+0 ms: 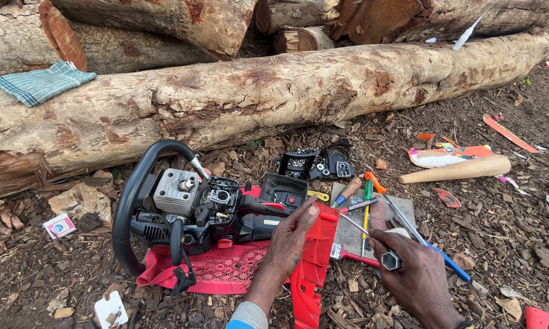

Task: The person uses a hex key to scrape debris from a red plastic chainsaw cover, then switches to a brush to sweep away dirt and sawdust from the cover's interior and exterior surfaces.

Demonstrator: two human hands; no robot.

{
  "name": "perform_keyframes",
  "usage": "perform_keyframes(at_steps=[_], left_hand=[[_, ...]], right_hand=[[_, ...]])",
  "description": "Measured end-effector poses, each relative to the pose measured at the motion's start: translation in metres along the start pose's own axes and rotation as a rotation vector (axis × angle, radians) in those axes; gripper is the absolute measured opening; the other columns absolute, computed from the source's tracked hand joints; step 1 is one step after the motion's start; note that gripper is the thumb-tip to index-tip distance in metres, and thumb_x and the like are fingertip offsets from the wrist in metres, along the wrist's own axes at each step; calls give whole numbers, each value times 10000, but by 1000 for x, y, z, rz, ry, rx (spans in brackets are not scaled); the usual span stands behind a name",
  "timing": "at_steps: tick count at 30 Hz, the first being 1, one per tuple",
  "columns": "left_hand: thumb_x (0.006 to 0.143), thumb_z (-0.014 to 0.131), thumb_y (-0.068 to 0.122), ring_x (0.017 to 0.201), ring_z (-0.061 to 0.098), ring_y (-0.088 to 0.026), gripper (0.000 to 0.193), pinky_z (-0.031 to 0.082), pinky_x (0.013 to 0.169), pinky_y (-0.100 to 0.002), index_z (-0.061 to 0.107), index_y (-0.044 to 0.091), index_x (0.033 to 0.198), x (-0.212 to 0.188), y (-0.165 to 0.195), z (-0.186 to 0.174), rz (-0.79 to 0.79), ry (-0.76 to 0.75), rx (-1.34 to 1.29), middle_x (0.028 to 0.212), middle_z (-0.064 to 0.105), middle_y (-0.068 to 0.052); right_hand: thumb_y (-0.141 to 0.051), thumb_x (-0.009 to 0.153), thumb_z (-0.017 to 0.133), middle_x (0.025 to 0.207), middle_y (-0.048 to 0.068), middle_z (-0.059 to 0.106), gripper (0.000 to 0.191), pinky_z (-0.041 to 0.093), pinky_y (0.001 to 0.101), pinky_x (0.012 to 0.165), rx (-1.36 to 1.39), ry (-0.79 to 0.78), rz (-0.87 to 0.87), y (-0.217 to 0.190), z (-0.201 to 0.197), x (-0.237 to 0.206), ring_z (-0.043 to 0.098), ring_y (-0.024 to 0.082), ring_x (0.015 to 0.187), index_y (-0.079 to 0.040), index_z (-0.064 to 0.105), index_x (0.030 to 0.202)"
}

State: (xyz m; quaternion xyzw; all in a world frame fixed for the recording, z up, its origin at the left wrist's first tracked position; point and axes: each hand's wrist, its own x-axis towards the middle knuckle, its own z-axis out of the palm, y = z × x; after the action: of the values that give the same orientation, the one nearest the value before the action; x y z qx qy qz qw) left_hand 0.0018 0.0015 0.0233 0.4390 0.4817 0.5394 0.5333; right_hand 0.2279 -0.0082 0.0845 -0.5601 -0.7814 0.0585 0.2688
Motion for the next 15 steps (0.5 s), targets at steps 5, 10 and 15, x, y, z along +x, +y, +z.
perform_keyframes(at_steps=[5,10,15], left_hand=[[897,530,662,1450,475,-189,819,348,1187,-374,491,118,1509,3,-2,0,30,-15,0,1550,526,-99],[877,521,673,1427,501,-201,827,361,1172,-373,493,153,1520,3,-3,-1,21,-10,29,1531,552,-106],[878,510,681,1428,470,-184,819,329,1173,-364,514,168,1517,4,-4,-3,43,14,43,1543,528,-81]], right_hand=[[-257,862,746,793,102,785,240,587,400,627,3,-1,-29,0,-1,0,765,266,682,-141,788,1068],[-222,844,719,833,97,798,225,592,391,635,6,19,-76,1,0,1,773,256,703,-119,784,1034],[-289,883,753,812,101,804,235,608,381,642,5,-54,74,2,1,2,783,247,689,-158,809,1069]])
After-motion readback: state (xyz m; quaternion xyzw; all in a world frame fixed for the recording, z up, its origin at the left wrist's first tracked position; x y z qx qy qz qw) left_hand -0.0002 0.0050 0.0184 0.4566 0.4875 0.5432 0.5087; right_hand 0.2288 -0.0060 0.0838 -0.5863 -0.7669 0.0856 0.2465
